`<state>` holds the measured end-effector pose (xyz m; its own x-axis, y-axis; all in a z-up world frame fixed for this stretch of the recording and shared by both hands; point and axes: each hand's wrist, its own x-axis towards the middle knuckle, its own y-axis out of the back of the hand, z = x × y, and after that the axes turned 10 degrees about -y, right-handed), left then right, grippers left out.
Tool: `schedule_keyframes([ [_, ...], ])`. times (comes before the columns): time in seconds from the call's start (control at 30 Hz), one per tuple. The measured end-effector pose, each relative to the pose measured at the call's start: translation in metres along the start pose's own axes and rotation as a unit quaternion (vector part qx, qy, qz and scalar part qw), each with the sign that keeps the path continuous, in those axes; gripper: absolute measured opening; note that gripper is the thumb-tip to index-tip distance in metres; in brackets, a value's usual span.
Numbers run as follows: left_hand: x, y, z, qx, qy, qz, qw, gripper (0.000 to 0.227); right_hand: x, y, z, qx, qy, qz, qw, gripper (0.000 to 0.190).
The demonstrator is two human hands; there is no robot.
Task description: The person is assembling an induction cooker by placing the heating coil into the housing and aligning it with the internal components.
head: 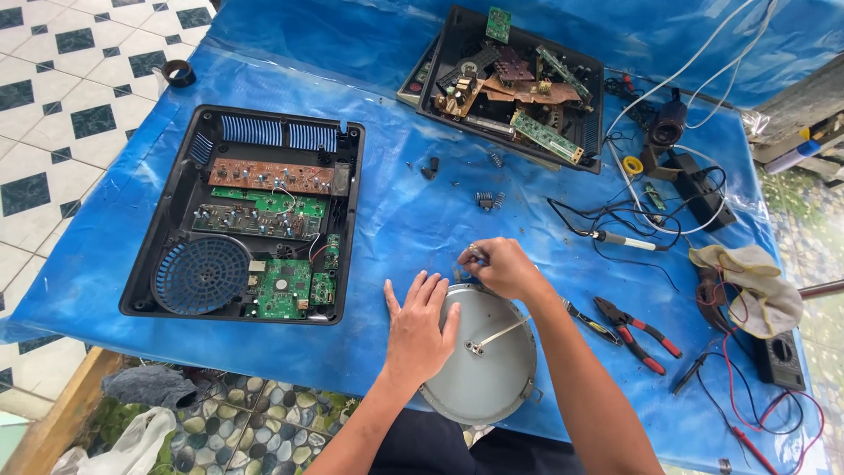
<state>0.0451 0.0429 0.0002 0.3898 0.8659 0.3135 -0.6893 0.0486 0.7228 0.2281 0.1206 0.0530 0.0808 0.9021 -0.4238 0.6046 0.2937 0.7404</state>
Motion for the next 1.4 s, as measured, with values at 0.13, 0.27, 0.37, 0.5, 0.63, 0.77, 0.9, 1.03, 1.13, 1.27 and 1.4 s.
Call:
schedule_keyframes([
  [0.13,0.002,-0.003,-0.002,0.007,-0.001,-0.005,1.000,0.051,-0.018,0.024,-0.005,0.028,0.024,-0.005,0.999,0.021],
  [0.27,0.006,-0.004,-0.001,0.007,-0.009,-0.004,1.000,0.055,-0.032,0.043,-0.011,0.041,0.045,-0.014,0.998,0.022],
  [0.37,0.009,-0.002,0.000,0.007,-0.017,-0.014,1.000,0.055,-0.031,0.043,-0.011,0.018,0.061,-0.054,0.997,0.023],
  [0.5,0.013,0.000,0.002,-0.007,-0.037,-0.030,0.999,0.056,-0.011,0.028,0.003,-0.025,0.086,-0.093,0.992,0.022],
  [0.63,0.012,0.000,-0.002,-0.002,-0.051,-0.054,0.997,0.051,-0.001,0.020,0.009,-0.027,0.095,-0.110,0.989,0.023],
  [0.77,0.014,0.004,0.001,-0.014,-0.040,-0.065,0.997,0.051,-0.010,0.019,0.012,0.019,0.080,-0.122,0.989,0.031],
  [0.9,0.018,0.006,0.004,-0.023,-0.041,-0.048,0.998,0.044,-0.018,0.024,0.009,-0.003,0.106,-0.079,0.991,0.022],
  [1.03,0.017,0.005,0.003,-0.033,-0.043,-0.038,0.998,0.040,-0.031,0.026,-0.001,0.018,0.132,-0.057,0.989,0.020],
  [1.13,0.020,0.007,0.003,-0.052,-0.042,-0.025,0.997,0.036,-0.024,0.022,0.008,0.047,0.150,-0.044,0.987,0.017],
  [1.27,0.022,0.012,0.009,-0.053,-0.035,-0.040,0.997,0.037,-0.021,0.019,0.014,0.058,0.146,-0.046,0.986,0.018],
  [1.4,0.022,0.014,0.011,-0.042,-0.038,-0.058,0.997,0.037,-0.020,0.017,0.016,0.068,0.142,-0.046,0.986,0.019],
])
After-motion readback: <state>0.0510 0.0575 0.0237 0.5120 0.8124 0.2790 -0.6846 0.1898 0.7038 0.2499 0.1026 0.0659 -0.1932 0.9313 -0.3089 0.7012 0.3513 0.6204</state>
